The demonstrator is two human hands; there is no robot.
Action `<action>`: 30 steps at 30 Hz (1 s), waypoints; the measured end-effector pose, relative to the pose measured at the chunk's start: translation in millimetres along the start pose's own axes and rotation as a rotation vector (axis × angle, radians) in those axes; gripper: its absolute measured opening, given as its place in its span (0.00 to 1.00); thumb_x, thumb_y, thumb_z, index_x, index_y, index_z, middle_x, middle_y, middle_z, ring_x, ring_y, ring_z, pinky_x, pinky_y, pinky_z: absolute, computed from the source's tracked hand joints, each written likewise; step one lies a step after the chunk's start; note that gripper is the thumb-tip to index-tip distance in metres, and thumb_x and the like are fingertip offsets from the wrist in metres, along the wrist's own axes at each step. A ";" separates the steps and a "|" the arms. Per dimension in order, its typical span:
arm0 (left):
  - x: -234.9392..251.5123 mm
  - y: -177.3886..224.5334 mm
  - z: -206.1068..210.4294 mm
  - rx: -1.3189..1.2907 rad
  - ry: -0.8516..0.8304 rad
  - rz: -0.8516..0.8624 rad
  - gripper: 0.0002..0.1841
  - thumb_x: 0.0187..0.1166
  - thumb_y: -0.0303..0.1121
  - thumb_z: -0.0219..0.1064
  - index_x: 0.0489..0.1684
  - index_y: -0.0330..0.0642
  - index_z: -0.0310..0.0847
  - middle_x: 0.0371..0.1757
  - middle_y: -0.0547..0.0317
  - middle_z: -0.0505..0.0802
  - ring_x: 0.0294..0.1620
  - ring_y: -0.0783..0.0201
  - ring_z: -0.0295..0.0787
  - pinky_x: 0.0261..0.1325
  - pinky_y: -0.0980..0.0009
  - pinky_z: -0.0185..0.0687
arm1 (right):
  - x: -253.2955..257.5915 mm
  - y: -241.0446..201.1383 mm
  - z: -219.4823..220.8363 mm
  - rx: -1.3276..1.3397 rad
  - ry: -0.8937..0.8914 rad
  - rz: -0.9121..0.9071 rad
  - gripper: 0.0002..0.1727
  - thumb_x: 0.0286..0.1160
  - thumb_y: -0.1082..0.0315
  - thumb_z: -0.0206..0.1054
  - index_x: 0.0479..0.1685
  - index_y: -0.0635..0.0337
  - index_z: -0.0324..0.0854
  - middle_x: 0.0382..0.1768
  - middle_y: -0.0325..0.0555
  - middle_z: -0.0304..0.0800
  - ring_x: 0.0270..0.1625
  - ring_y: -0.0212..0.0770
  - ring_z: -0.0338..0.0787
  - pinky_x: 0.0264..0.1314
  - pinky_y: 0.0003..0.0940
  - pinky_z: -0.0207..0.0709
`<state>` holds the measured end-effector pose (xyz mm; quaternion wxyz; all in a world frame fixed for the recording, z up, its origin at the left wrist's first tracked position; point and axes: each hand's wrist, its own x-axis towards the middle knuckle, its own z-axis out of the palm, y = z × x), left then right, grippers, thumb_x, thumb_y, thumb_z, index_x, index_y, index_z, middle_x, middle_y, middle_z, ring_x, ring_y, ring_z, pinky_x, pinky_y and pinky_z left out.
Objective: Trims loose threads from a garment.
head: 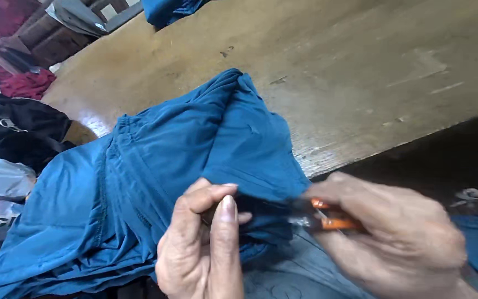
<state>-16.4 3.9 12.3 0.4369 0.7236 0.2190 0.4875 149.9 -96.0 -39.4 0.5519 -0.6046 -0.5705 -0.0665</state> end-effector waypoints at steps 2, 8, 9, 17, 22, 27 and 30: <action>-2.5 -7.1 0.4 -0.070 0.045 -0.061 0.14 0.82 0.26 0.68 0.64 0.37 0.83 0.56 0.52 0.92 0.43 0.57 0.96 0.43 0.61 0.99 | -13.0 -4.2 5.3 -0.029 -0.051 -0.039 0.07 0.75 0.66 0.65 0.37 0.56 0.87 0.29 0.38 0.87 0.32 0.30 0.85 0.31 0.24 0.78; 0.0 -16.8 -1.9 0.078 -0.063 -0.091 0.17 0.72 0.20 0.74 0.60 0.34 0.88 0.47 0.53 0.94 0.31 0.61 0.93 0.31 0.67 0.96 | -31.1 -5.4 14.3 -0.013 -0.154 -0.059 0.09 0.79 0.67 0.63 0.37 0.55 0.88 0.25 0.38 0.85 0.28 0.31 0.82 0.27 0.25 0.72; 1.8 -16.0 -1.5 0.122 -0.095 -0.075 0.13 0.73 0.22 0.74 0.54 0.35 0.91 0.44 0.55 0.94 0.28 0.63 0.92 0.29 0.69 0.95 | -29.5 -5.3 11.3 0.026 -0.166 -0.050 0.08 0.79 0.66 0.63 0.37 0.55 0.88 0.26 0.37 0.86 0.29 0.30 0.82 0.28 0.24 0.72; 7.5 -11.6 6.2 -0.113 0.034 -0.199 0.18 0.66 0.16 0.77 0.56 0.30 0.89 0.48 0.47 0.94 0.27 0.58 0.94 0.28 0.65 0.98 | -7.4 0.0 -17.9 0.149 -0.057 0.215 0.21 0.95 0.53 0.49 0.62 0.56 0.84 0.45 0.31 0.87 0.41 0.18 0.83 0.40 0.16 0.78; 3.9 -12.1 5.4 -0.180 0.077 -0.250 0.24 0.60 0.13 0.78 0.59 0.32 0.87 0.46 0.47 0.92 0.23 0.59 0.92 0.25 0.64 0.97 | -6.6 5.7 -15.3 -0.180 -0.081 0.045 0.21 0.93 0.58 0.50 0.58 0.64 0.86 0.37 0.42 0.86 0.38 0.29 0.82 0.36 0.23 0.75; 2.6 -11.7 4.1 -0.198 0.074 -0.277 0.24 0.60 0.12 0.78 0.60 0.30 0.86 0.44 0.46 0.92 0.20 0.59 0.91 0.22 0.65 0.96 | -5.8 5.3 -7.9 -0.242 -0.085 -0.052 0.21 0.91 0.61 0.52 0.54 0.66 0.87 0.30 0.44 0.83 0.31 0.35 0.80 0.30 0.29 0.70; 3.0 -11.5 3.5 -0.222 0.076 -0.320 0.26 0.61 0.12 0.77 0.63 0.30 0.85 0.38 0.44 0.94 0.18 0.58 0.92 0.20 0.66 0.94 | -7.5 7.4 -5.6 -0.251 -0.083 -0.079 0.20 0.90 0.61 0.54 0.54 0.66 0.88 0.29 0.43 0.82 0.31 0.36 0.79 0.29 0.29 0.69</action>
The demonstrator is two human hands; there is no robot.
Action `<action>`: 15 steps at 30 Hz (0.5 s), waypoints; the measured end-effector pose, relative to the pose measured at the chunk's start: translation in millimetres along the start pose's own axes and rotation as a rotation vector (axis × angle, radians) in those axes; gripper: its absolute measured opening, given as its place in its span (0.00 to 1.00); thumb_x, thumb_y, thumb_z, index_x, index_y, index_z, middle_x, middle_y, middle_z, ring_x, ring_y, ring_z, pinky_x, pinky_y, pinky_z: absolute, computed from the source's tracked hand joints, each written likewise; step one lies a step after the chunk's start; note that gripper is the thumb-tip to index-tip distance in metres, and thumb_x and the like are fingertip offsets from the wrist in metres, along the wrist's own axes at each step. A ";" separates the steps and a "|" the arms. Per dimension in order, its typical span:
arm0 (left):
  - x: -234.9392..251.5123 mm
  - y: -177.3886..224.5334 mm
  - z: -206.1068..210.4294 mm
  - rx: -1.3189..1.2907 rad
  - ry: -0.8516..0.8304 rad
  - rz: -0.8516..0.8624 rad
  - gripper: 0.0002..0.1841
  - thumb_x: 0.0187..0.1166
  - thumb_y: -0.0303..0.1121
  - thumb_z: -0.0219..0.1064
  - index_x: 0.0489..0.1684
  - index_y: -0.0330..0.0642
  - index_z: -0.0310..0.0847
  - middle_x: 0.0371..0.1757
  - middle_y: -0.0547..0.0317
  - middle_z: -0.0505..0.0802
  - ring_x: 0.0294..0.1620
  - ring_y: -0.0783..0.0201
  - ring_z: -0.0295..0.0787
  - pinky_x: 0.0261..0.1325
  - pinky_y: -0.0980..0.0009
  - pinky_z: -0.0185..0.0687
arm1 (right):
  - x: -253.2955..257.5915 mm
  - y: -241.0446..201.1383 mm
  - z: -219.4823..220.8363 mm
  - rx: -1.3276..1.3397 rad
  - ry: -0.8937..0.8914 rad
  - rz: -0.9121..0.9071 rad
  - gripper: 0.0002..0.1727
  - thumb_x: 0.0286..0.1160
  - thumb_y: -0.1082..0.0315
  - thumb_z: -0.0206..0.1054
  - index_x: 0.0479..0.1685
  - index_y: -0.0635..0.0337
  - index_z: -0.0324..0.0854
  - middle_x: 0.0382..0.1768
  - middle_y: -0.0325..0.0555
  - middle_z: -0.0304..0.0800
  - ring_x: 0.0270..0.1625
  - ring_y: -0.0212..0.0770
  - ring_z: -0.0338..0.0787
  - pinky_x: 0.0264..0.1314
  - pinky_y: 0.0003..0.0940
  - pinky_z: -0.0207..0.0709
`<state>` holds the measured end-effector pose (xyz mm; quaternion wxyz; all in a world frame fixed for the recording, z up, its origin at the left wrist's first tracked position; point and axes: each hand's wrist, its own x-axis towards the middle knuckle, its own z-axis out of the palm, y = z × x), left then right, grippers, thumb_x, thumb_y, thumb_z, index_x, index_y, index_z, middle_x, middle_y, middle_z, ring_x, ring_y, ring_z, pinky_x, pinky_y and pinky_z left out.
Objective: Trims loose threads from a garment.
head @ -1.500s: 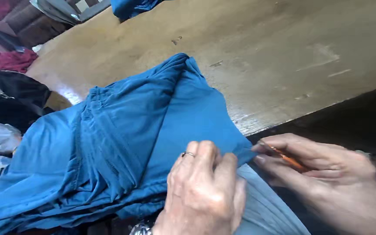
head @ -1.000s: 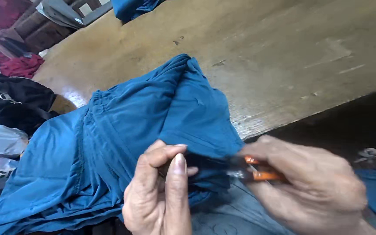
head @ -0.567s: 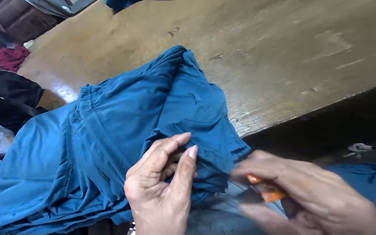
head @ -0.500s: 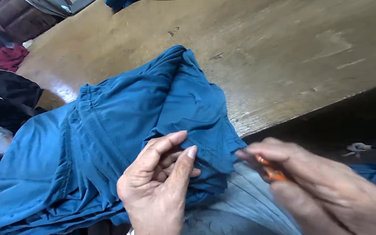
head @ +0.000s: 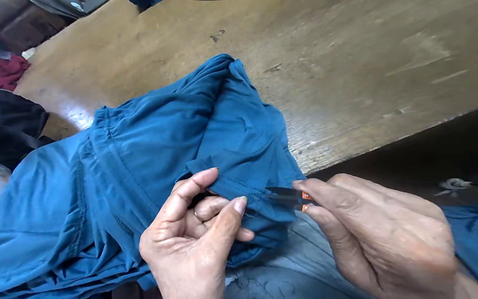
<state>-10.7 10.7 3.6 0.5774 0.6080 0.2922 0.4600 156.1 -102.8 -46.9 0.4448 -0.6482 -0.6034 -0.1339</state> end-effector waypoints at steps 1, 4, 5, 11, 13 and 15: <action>0.1 0.3 -0.1 -0.006 -0.001 -0.012 0.27 0.60 0.12 0.77 0.64 0.30 0.84 0.37 0.43 0.94 0.18 0.58 0.91 0.19 0.66 0.93 | -0.4 0.7 1.0 0.005 0.000 -0.005 0.20 0.90 0.61 0.54 0.54 0.66 0.88 0.29 0.43 0.81 0.31 0.36 0.78 0.28 0.29 0.68; -0.3 -0.2 -0.4 -0.019 -0.007 -0.026 0.29 0.59 0.10 0.77 0.66 0.29 0.83 0.37 0.42 0.94 0.17 0.59 0.91 0.18 0.67 0.92 | -1.2 -1.2 3.3 0.022 -0.015 -0.011 0.20 0.90 0.60 0.54 0.54 0.65 0.88 0.29 0.43 0.82 0.31 0.35 0.79 0.29 0.28 0.69; -0.7 -0.4 -0.6 -0.022 -0.010 -0.029 0.29 0.59 0.10 0.76 0.66 0.29 0.83 0.37 0.42 0.94 0.17 0.59 0.91 0.17 0.68 0.92 | -1.0 -2.7 4.5 0.027 -0.021 -0.008 0.20 0.90 0.60 0.54 0.53 0.65 0.88 0.29 0.42 0.82 0.31 0.35 0.79 0.29 0.28 0.69; -1.1 -0.1 -1.2 -0.044 -0.013 -0.053 0.30 0.59 0.09 0.76 0.68 0.28 0.81 0.36 0.41 0.93 0.16 0.60 0.89 0.16 0.68 0.91 | 1.8 -7.6 9.2 0.034 -0.026 0.000 0.20 0.90 0.60 0.53 0.53 0.65 0.88 0.29 0.41 0.80 0.30 0.34 0.77 0.28 0.27 0.67; -1.5 -0.3 -0.9 -0.048 -0.012 -0.056 0.31 0.58 0.09 0.76 0.68 0.27 0.81 0.35 0.41 0.93 0.16 0.60 0.89 0.15 0.68 0.91 | 2.2 -8.2 10.4 0.029 -0.017 -0.002 0.20 0.89 0.61 0.54 0.53 0.66 0.88 0.28 0.42 0.80 0.30 0.35 0.77 0.28 0.28 0.67; -2.3 -0.3 -0.4 -0.045 -0.005 -0.063 0.31 0.58 0.09 0.76 0.68 0.28 0.81 0.34 0.41 0.94 0.15 0.60 0.89 0.15 0.68 0.91 | 2.2 -9.1 10.9 0.023 -0.011 0.001 0.19 0.89 0.61 0.54 0.53 0.66 0.89 0.28 0.42 0.80 0.29 0.35 0.76 0.28 0.28 0.66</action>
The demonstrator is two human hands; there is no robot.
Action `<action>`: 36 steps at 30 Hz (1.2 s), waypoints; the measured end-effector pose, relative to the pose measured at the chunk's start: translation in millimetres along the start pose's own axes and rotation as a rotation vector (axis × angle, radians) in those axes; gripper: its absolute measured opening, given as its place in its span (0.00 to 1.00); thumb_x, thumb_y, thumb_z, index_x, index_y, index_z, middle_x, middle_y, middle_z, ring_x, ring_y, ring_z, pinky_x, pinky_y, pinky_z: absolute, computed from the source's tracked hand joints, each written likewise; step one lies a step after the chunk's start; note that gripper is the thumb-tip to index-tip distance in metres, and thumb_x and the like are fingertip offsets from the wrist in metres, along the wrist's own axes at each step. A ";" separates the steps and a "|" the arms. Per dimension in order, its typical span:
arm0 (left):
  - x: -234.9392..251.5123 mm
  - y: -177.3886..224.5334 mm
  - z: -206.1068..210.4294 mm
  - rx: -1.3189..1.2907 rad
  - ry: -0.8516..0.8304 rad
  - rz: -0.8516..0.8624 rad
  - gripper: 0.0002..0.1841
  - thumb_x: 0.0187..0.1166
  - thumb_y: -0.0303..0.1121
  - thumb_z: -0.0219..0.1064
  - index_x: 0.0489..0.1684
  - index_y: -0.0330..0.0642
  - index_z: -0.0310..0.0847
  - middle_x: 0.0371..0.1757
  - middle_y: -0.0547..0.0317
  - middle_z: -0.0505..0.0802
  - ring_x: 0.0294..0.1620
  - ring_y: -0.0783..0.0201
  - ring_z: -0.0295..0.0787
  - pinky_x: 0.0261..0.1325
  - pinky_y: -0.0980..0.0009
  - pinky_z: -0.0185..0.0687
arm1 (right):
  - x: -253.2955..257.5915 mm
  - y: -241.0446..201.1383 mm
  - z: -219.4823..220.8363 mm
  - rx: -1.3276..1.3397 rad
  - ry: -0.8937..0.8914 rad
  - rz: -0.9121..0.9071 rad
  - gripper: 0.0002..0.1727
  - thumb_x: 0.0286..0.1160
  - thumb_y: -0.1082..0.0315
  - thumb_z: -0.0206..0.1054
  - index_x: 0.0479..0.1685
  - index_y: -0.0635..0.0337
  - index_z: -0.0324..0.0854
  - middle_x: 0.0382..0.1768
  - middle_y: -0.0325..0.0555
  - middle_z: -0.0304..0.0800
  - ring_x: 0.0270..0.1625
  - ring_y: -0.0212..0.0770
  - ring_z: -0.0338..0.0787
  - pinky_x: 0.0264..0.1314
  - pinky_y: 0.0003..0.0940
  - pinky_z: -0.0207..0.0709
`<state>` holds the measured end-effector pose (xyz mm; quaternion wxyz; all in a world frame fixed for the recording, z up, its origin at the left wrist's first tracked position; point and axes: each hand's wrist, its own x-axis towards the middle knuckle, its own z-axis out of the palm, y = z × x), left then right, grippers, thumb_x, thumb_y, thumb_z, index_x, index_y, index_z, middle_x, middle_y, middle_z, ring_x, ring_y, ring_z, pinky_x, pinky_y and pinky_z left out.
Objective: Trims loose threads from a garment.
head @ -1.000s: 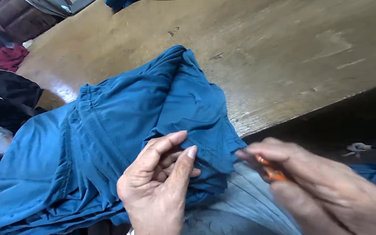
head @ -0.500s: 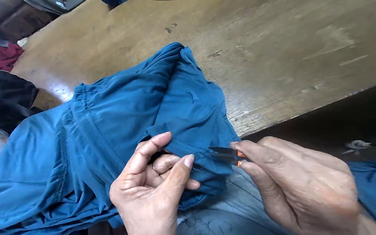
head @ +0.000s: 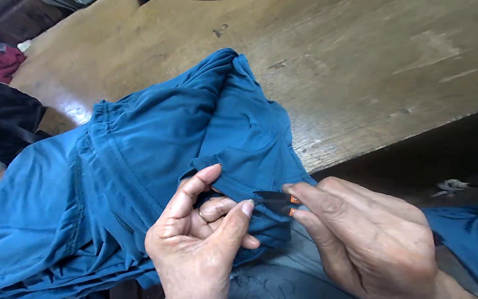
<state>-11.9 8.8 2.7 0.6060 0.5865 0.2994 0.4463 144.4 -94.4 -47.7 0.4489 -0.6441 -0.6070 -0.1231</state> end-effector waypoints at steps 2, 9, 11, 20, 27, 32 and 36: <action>-0.7 0.0 0.2 0.009 0.004 -0.006 0.31 0.58 0.09 0.76 0.68 0.28 0.81 0.35 0.42 0.94 0.15 0.60 0.89 0.15 0.68 0.91 | 0.2 -0.8 0.7 -0.008 0.007 0.001 0.19 0.89 0.61 0.54 0.52 0.65 0.89 0.28 0.42 0.80 0.29 0.35 0.76 0.27 0.28 0.66; -3.1 -0.8 0.8 0.028 0.008 -0.001 0.31 0.57 0.09 0.77 0.68 0.29 0.82 0.39 0.41 0.93 0.15 0.59 0.88 0.15 0.68 0.91 | -1.2 -3.3 2.8 -0.038 0.018 0.001 0.17 0.88 0.63 0.55 0.48 0.64 0.88 0.25 0.42 0.79 0.28 0.36 0.76 0.26 0.30 0.65; -3.8 -1.1 0.5 0.030 0.000 0.003 0.31 0.59 0.09 0.76 0.68 0.29 0.81 0.39 0.42 0.94 0.16 0.59 0.90 0.16 0.67 0.92 | -1.4 -2.7 3.0 -0.022 0.017 0.002 0.17 0.89 0.63 0.54 0.47 0.64 0.88 0.26 0.42 0.80 0.28 0.36 0.77 0.26 0.29 0.65; -8.7 -3.6 1.1 0.088 -0.042 0.124 0.31 0.60 0.09 0.76 0.70 0.29 0.81 0.53 0.42 0.92 0.21 0.56 0.93 0.22 0.64 0.97 | 17.2 -8.5 -6.1 0.551 0.027 0.254 0.24 0.79 0.54 0.71 0.60 0.67 0.84 0.41 0.34 0.89 0.41 0.20 0.85 0.40 0.14 0.81; -13.6 -6.0 2.3 0.166 -0.083 0.200 0.31 0.63 0.10 0.74 0.72 0.31 0.80 0.60 0.45 0.89 0.24 0.58 0.93 0.23 0.65 0.98 | 28.3 -14.2 10.9 0.437 0.088 0.081 0.06 0.70 0.76 0.66 0.39 0.63 0.88 0.33 0.37 0.87 0.38 0.24 0.86 0.39 0.14 0.80; -9.2 -7.0 -1.3 0.156 -0.037 0.183 0.31 0.65 0.13 0.74 0.74 0.30 0.79 0.55 0.46 0.90 0.21 0.58 0.92 0.23 0.64 0.97 | 19.2 -9.2 1.0 0.353 -0.056 -0.026 0.08 0.84 0.66 0.58 0.40 0.57 0.80 0.31 0.35 0.79 0.33 0.23 0.79 0.33 0.14 0.72; -6.4 -6.8 -1.8 0.116 -0.011 0.149 0.33 0.61 0.11 0.76 0.74 0.29 0.78 0.54 0.43 0.90 0.18 0.57 0.91 0.20 0.65 0.96 | -2.2 -1.0 -2.5 0.528 -0.257 -0.107 0.17 0.88 0.60 0.54 0.29 0.55 0.79 0.23 0.35 0.77 0.27 0.25 0.75 0.25 0.19 0.64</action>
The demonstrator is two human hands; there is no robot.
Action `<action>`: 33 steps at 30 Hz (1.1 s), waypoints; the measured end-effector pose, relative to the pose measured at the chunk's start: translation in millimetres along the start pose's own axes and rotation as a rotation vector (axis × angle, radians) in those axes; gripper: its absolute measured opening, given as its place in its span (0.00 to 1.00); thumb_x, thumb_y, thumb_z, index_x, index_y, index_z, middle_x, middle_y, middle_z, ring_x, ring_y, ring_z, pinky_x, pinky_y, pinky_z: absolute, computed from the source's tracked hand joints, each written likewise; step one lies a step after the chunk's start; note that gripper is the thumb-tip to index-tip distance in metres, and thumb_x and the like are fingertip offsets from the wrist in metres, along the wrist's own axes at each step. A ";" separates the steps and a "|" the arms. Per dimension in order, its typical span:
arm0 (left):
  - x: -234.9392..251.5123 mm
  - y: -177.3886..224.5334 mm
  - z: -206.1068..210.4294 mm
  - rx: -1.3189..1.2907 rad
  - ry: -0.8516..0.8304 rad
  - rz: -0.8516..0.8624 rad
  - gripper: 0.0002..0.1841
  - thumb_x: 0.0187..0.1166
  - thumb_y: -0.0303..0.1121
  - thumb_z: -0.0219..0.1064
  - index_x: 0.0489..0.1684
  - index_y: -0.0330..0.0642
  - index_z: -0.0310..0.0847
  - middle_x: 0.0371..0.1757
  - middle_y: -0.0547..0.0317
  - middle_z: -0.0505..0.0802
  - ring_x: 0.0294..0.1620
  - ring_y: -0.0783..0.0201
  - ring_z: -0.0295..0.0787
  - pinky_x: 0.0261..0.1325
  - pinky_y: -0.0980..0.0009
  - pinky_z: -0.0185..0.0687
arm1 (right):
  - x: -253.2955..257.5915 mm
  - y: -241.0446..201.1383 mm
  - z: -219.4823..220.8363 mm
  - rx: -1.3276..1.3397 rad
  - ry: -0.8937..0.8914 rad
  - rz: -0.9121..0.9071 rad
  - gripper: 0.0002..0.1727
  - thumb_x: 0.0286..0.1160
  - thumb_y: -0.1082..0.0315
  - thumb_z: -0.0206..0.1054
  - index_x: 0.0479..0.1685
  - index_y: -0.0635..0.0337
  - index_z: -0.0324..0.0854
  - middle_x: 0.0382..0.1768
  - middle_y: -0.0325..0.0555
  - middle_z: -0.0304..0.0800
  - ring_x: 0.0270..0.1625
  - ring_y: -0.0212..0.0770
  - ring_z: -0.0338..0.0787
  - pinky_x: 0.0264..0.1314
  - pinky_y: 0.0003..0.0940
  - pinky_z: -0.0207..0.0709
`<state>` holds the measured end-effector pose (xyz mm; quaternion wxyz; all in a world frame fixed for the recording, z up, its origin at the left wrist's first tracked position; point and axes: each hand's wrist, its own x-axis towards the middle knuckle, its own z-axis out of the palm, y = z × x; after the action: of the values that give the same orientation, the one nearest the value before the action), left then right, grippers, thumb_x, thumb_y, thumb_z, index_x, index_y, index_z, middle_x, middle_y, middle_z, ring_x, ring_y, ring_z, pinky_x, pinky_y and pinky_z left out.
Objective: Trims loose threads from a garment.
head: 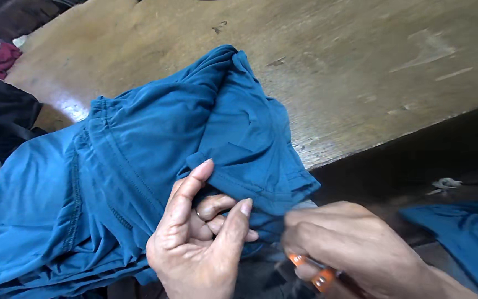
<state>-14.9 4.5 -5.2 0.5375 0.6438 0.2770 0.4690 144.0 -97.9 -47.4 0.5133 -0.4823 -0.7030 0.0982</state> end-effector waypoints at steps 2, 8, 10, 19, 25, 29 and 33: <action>0.4 -1.2 0.1 -0.014 -0.011 0.003 0.33 0.61 0.11 0.77 0.73 0.30 0.77 0.52 0.44 0.91 0.18 0.58 0.90 0.18 0.67 0.94 | -5.0 -2.8 -1.6 0.061 0.046 0.071 0.16 0.87 0.60 0.59 0.29 0.57 0.80 0.24 0.36 0.78 0.27 0.23 0.77 0.27 0.17 0.67; 0.2 1.4 -3.2 -0.064 -0.079 -0.055 0.21 0.66 0.15 0.76 0.61 0.31 0.88 0.46 0.47 0.89 0.20 0.62 0.88 0.20 0.69 0.93 | 2.3 -5.0 -11.0 -0.184 0.238 0.274 0.25 0.93 0.49 0.49 0.59 0.60 0.84 0.43 0.34 0.88 0.45 0.20 0.85 0.44 0.16 0.79; 0.0 3.0 -3.3 -0.084 -0.065 -0.090 0.22 0.66 0.15 0.76 0.62 0.31 0.87 0.46 0.47 0.89 0.17 0.63 0.86 0.17 0.70 0.91 | 1.3 -2.6 -13.0 -0.307 0.239 0.228 0.25 0.94 0.55 0.47 0.62 0.64 0.84 0.44 0.40 0.88 0.45 0.26 0.85 0.44 0.20 0.79; 0.0 7.0 -1.1 -0.134 -0.026 -0.167 0.27 0.61 0.12 0.77 0.65 0.30 0.85 0.39 0.43 0.91 0.13 0.65 0.82 0.12 0.72 0.85 | -8.3 -4.3 -7.8 -0.558 0.215 0.133 0.22 0.91 0.59 0.51 0.59 0.64 0.86 0.28 0.42 0.78 0.30 0.37 0.76 0.28 0.30 0.66; 0.0 6.9 -1.2 -0.127 -0.033 -0.173 0.28 0.61 0.12 0.77 0.66 0.30 0.84 0.33 0.43 0.91 0.12 0.65 0.82 0.11 0.73 0.85 | -2.5 -3.9 -3.0 -0.554 0.245 0.105 0.19 0.90 0.61 0.54 0.55 0.64 0.88 0.27 0.41 0.79 0.29 0.36 0.76 0.27 0.29 0.65; -0.3 6.3 -1.2 -0.113 -0.035 -0.173 0.28 0.61 0.13 0.77 0.66 0.30 0.84 0.32 0.44 0.91 0.12 0.65 0.83 0.11 0.73 0.84 | -0.2 -4.6 -1.5 -0.572 0.254 0.090 0.19 0.89 0.61 0.56 0.54 0.64 0.89 0.26 0.42 0.79 0.28 0.37 0.76 0.26 0.30 0.64; 0.1 5.4 -0.7 -0.109 -0.035 -0.164 0.27 0.62 0.13 0.76 0.66 0.30 0.84 0.37 0.44 0.92 0.14 0.63 0.86 0.14 0.70 0.88 | -1.5 -5.6 -1.4 -0.520 0.229 0.104 0.18 0.89 0.61 0.54 0.48 0.62 0.88 0.26 0.41 0.81 0.29 0.35 0.78 0.27 0.29 0.66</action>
<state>-16.3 3.4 -0.1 0.6131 0.5968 0.2936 0.4263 141.9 -102.4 -44.1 0.4428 -0.6411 -0.6164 -0.1143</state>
